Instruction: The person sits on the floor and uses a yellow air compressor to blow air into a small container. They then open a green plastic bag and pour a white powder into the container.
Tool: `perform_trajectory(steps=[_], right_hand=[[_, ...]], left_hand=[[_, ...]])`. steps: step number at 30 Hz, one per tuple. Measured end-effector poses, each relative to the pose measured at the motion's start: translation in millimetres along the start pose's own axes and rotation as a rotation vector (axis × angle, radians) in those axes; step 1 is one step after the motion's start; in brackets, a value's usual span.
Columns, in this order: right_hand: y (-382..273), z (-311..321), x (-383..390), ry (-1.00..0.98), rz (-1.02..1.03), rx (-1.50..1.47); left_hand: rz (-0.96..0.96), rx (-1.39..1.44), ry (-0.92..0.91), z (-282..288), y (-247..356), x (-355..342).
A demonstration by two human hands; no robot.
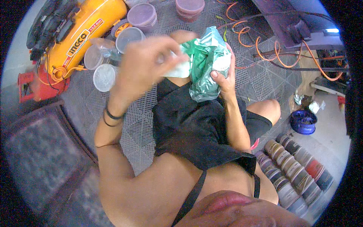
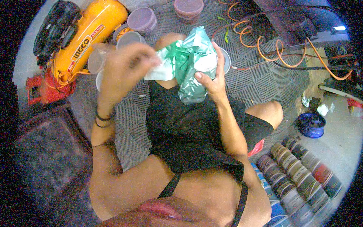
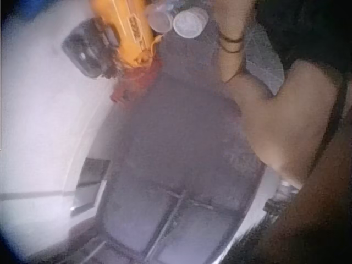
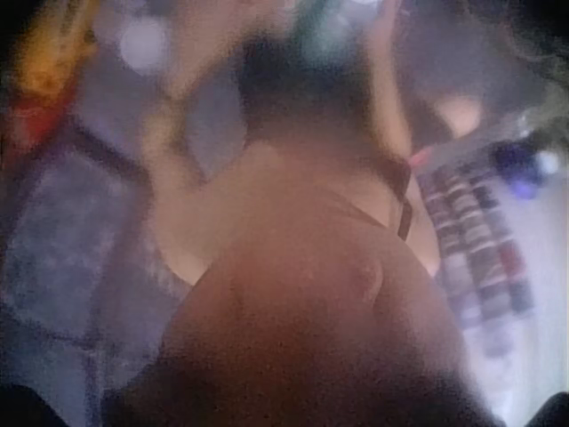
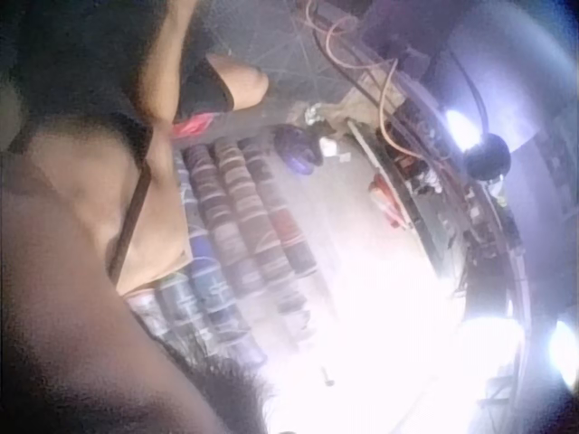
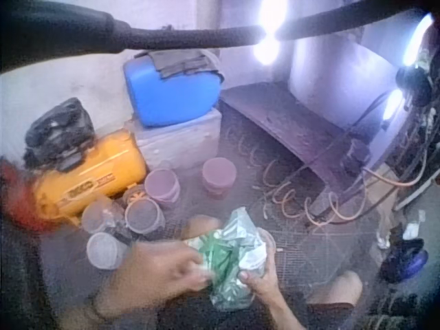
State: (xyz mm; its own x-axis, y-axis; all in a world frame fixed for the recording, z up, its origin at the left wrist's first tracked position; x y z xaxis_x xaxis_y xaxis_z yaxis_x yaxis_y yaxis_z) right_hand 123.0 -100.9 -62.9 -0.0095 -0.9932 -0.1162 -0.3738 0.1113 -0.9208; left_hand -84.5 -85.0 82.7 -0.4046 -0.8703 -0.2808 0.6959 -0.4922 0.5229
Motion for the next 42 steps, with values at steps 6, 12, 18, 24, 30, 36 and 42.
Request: perform_trajectory(steps=[6, 12, 18, 24, 30, 36, 42], right_hand=[[0, -4, 5, 0.0, -0.012, -0.055], [-5, -3, 8, 0.001, -0.026, -0.112], [9, 7, 12, 0.013, -0.045, -0.191], [17, 4, 12, 0.042, -0.082, -0.544], [32, -11, 21, 0.129, -0.406, -0.903], [43, -5, 19, 0.214, -0.519, -1.078], [38, 35, 27, 0.209, -0.372, -1.157]], left_hand=[[-0.065, -0.278, -0.087, -50, 27, 6], [-0.126, -0.139, -0.093, -29, 34, -6], [-0.141, -0.043, -0.126, 3, 44, -28], [-0.13, 0.128, -0.353, -4, 54, -40], [-0.126, 0.349, -0.492, -22, 64, -54], [-0.218, 0.455, -0.578, -34, 96, -75], [-0.367, 0.451, -0.673, -61, 132, -97]])
Point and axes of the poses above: each hand's wrist, its own x-axis away from the middle knuckle, its own z-axis out of the back of the hand, y = z × x, the point moved 8 cm from there along -x, towards the middle knuckle, and after that the axes turned 12 degrees about -x, right-handed, at the moved point
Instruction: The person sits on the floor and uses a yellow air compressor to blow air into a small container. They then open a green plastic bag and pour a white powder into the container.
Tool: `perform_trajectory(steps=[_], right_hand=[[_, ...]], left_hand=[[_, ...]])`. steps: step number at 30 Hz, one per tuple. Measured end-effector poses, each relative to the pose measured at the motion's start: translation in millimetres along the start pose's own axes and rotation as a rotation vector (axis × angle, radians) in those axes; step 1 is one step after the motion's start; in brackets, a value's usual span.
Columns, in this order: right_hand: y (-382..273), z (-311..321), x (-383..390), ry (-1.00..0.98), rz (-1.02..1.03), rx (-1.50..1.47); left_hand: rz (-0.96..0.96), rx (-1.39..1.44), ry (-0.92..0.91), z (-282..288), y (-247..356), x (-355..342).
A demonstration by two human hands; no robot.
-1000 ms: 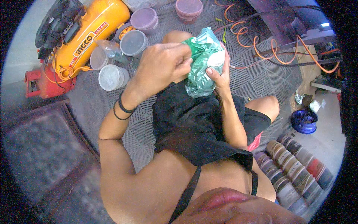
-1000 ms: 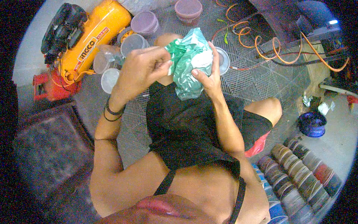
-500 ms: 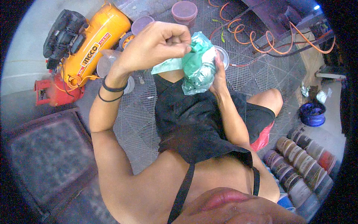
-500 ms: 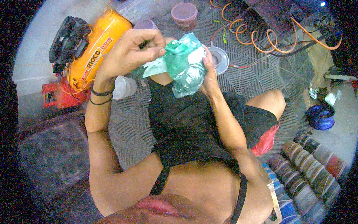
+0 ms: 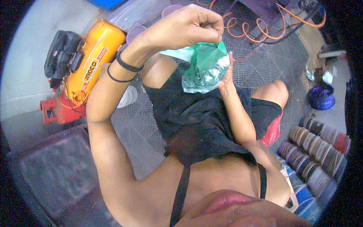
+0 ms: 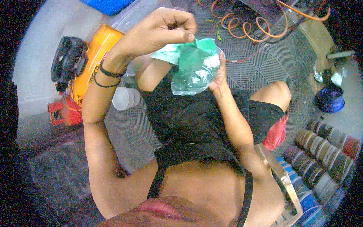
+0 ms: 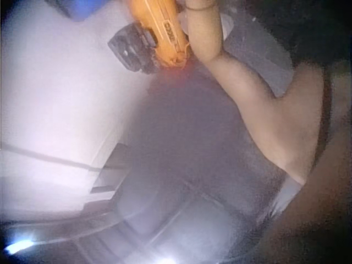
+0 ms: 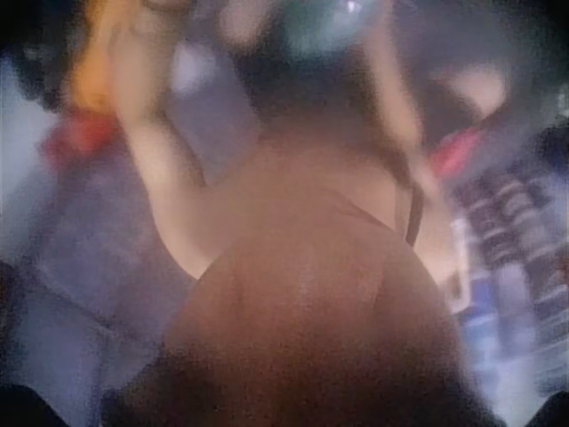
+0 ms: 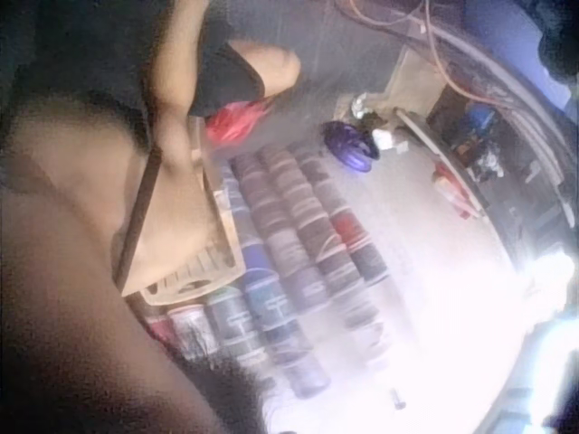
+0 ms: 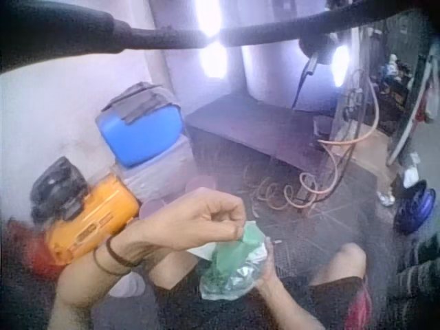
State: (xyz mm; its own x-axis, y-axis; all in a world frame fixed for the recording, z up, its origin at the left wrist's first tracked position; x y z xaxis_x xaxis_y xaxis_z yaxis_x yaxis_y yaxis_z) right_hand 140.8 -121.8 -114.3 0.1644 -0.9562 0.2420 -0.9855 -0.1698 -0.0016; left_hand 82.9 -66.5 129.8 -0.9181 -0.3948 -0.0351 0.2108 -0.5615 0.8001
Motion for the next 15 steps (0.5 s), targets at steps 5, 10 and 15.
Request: perform_trajectory(steps=[5, 10, 15], right_hand=[[-82, 30, 26, 0.028, 0.337, 0.147], [-162, 60, 58, 0.008, 0.622, 0.145], [-196, 85, 74, 0.05, 0.757, 0.152]], left_hand=[[-0.08, -0.086, -0.088, -27, -18, -37], [-0.223, -0.197, -0.032, -53, -28, -87], [-0.313, -0.261, -0.048, -80, -45, -124]])
Point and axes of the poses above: each hand's wrist, its own x-axis away from the middle knuckle, its own z-axis out of the back of the hand, y = z × x, the point moved 8 cm from there along -x, towards the middle knuckle, and after that the axes turned 12 degrees about -x, right-handed, at the moved point
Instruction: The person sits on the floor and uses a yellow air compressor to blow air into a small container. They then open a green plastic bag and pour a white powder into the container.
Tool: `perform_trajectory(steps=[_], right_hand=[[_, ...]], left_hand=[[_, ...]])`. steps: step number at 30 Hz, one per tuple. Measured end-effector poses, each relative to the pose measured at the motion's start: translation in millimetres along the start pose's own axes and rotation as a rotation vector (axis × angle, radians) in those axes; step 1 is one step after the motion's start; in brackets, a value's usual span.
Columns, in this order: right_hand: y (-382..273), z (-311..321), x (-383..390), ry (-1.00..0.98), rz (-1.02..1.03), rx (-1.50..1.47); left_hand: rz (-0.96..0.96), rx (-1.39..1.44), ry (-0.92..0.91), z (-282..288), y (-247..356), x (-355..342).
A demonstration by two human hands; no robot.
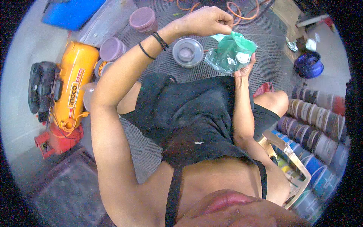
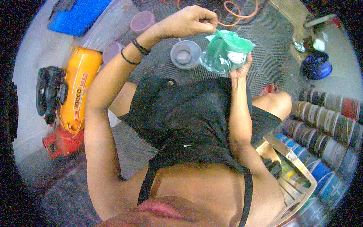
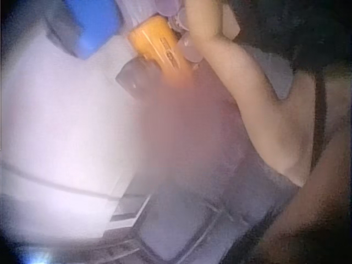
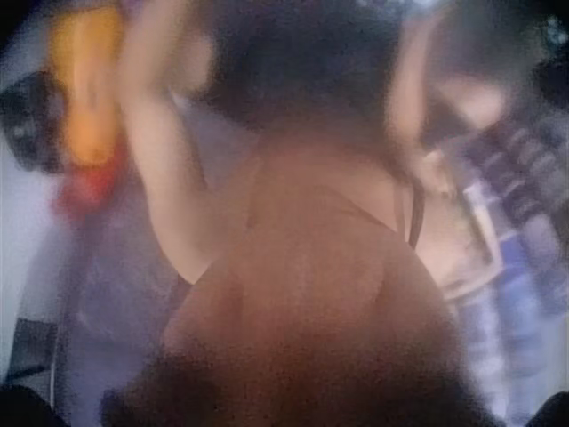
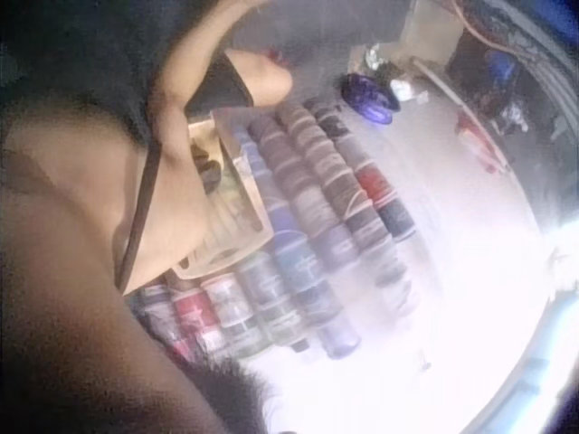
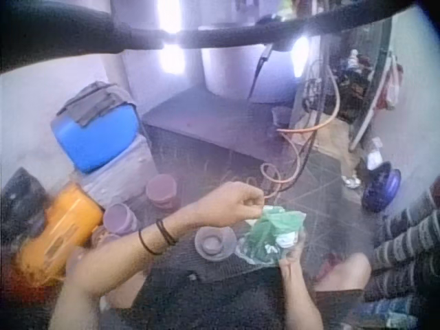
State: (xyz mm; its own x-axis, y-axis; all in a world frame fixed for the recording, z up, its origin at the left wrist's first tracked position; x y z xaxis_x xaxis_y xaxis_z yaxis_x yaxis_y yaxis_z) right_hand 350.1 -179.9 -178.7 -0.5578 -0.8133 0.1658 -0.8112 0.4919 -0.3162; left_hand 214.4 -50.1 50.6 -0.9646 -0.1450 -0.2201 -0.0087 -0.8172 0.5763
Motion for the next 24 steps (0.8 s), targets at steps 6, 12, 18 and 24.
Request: perform_trajectory(steps=[6, 12, 18, 24], right_hand=[[-16, 17, 0, -0.002, 0.034, -0.015], [-16, 19, 0, 0.004, -0.018, -0.029], [-8, 34, -13, -0.003, -0.059, 0.033], [-2, 54, -26, 0.037, -0.075, 0.124]], left_hand=[[0.012, -0.02, -0.121, -26, -13, -17], [0.1, -0.2, -0.098, -42, -36, -17], [-0.038, -0.326, -0.263, -71, -37, -23], [0.047, -0.409, -0.303, -84, -66, -6]])
Point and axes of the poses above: each hand's wrist, its own x-axis away from the middle knuckle, its own z-axis out of the back of the hand, y = z × x, the point moved 8 cm from there along -x, towards the middle knuckle, and after that the axes turned 12 degrees about -x, right-handed, at the moved point
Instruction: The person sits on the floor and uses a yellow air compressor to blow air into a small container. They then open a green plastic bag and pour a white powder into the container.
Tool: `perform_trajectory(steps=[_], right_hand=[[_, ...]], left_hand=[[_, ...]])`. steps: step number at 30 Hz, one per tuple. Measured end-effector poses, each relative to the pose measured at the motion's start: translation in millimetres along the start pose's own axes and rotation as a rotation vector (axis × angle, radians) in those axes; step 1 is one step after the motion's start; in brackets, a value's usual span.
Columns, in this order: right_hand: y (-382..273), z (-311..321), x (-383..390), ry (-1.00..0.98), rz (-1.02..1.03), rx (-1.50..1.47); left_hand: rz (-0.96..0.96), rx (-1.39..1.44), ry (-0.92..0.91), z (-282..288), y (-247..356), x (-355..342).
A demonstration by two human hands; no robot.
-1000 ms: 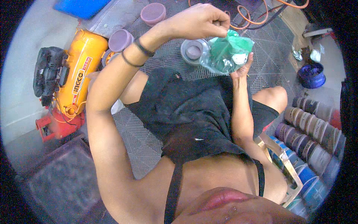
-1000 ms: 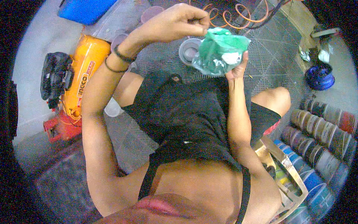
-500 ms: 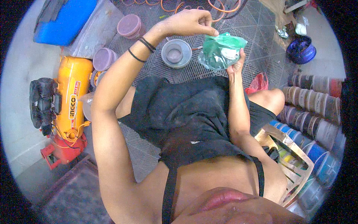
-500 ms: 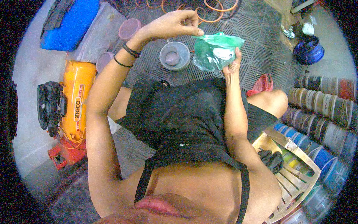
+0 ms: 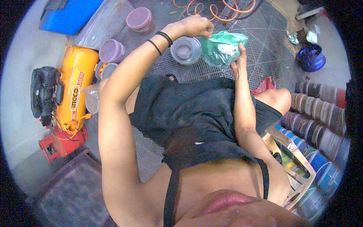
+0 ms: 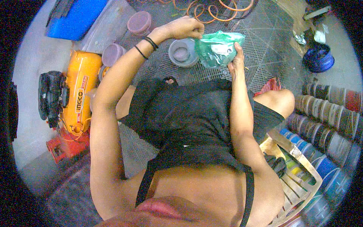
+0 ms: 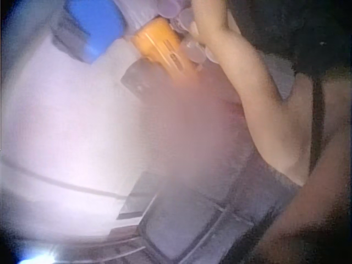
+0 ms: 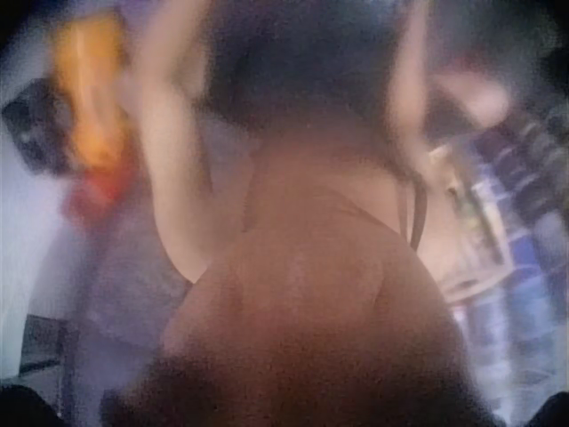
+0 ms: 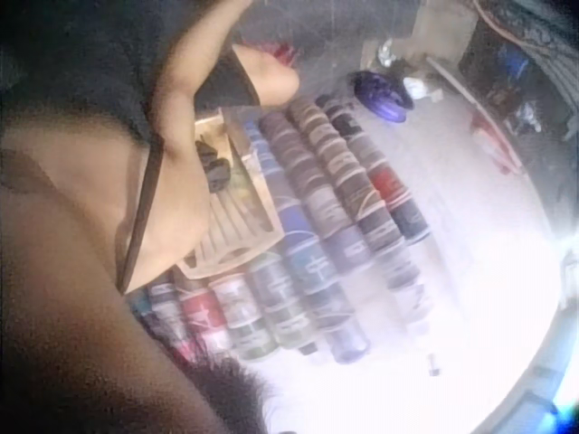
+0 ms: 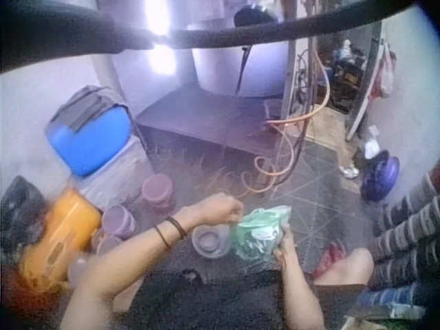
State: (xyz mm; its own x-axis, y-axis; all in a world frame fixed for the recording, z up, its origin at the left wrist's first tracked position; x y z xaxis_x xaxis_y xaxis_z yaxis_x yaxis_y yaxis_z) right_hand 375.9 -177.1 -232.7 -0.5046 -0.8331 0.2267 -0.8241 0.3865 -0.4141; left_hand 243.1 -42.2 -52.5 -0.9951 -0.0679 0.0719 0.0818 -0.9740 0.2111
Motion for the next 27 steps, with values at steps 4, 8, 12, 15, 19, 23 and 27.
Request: perform_trajectory(steps=[4, 8, 12, 15, 19, 23, 27], right_hand=[[3, -3, 0, 0.037, 0.034, 0.153], [9, -30, 6, 0.007, 0.048, 0.241], [15, -52, 0, -0.101, 0.007, 0.35], [24, -54, -3, -0.06, -0.014, 0.319], [31, -49, -11, -0.038, -0.103, 0.286], [35, -46, -20, -0.044, -0.128, 0.29], [32, -53, -22, -0.034, -0.119, 0.324]], left_hand=[[0.06, 0.055, 0.006, -24, -21, 23], [0.088, 0.103, -0.01, -37, -32, 44], [0.097, 0.149, -0.027, -41, -41, 62], [0.073, 0.219, 0.058, -39, -43, 72], [0.028, 0.305, 0.072, -37, -36, 71], [0.002, 0.42, 0.066, -54, -45, 67], [0.037, 0.359, 0.121, -65, -55, 71]])
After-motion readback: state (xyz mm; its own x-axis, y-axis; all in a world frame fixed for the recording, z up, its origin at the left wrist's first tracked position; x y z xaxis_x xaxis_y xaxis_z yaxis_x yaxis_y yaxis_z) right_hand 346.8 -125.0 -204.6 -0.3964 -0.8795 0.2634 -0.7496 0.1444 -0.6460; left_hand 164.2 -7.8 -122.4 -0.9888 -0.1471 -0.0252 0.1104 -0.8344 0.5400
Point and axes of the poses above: each hand's wrist, its own x-axis away from the middle knuckle, its own z-axis out of the back of the hand, y = z × x, the point moved 8 cm from there along -x, towards the middle knuckle, and after that the axes turned 12 degrees about -x, right-handed, at the moved point
